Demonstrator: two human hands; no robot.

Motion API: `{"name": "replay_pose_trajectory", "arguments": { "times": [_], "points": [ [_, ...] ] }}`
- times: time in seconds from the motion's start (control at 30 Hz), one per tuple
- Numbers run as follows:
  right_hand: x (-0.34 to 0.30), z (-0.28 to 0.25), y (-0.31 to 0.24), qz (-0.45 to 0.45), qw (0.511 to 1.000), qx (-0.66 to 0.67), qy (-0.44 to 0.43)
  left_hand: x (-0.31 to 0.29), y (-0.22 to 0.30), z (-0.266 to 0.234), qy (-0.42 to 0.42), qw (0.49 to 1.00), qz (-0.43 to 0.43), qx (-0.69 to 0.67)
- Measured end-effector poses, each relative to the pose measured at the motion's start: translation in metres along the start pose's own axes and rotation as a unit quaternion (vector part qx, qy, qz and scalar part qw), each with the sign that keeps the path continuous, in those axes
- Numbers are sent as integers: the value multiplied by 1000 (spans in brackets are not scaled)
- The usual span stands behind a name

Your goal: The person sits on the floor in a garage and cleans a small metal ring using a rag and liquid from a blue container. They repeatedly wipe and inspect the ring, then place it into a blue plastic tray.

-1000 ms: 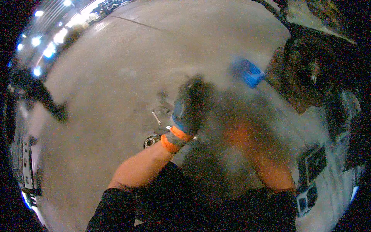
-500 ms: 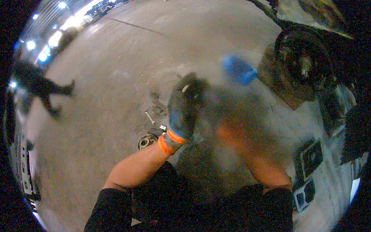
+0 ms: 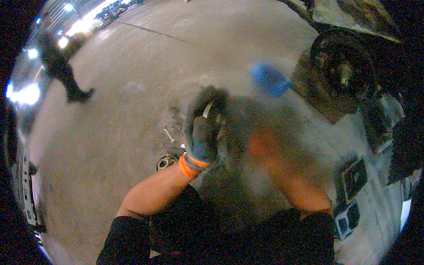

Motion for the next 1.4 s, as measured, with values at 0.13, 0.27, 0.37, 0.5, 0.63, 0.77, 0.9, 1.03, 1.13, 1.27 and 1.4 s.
{"name": "replay_pose_trajectory", "arguments": {
  "times": [0.13, 0.27, 0.37, 0.5, 0.63, 0.77, 0.9, 1.03, 1.13, 1.27, 1.4],
  "points": [
    [-11, -5, 23, -173, 953, -230, -92, -2, 8, 6, -17, 999, 29, 29],
    [-19, -7, -3, -312, 856, -364, -192, -9, 12, 11, -20, 998, 54, -9],
    [-19, -5, -9, -304, 856, -371, -192, -10, 3, 14, 4, 998, 62, -34],
    [-24, 11, 0, -232, 941, -242, -47, -13, -9, 5, 39, 997, -23, -68],
    [-17, 9, 11, -125, 973, -189, -50, -9, 0, 10, 57, 981, -73, -171],
    [-18, 9, 13, -200, 951, -235, -37, -5, 2, 8, 48, 979, -71, -185],
    [-24, 17, 3, -244, 938, -242, -46, -8, -4, 3, 45, 987, -35, -151],
    [-22, 11, 22, -296, 906, -297, -50, -3, -8, 1, 47, 983, -64, -167],
    [-27, 15, 20, -278, 921, -264, -60, -3, -1, -1, 43, 985, -62, -154],
    [-19, 16, 6, -266, 900, -326, -114, -1, 6, -8, 39, 984, -86, -149],
    [-9, 5, 5, -251, 886, -365, -137, 6, 8, -16, 20, 990, -99, -101]
  ]
}}
Point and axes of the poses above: each hand's wrist, its own x-axis towards the middle knuckle, its own z-axis out of the palm, y = z × x, the point moved 2 cm from there along x, towards the middle knuckle, and after that the axes turned 12 degrees about -z, right-handed, at the moved point
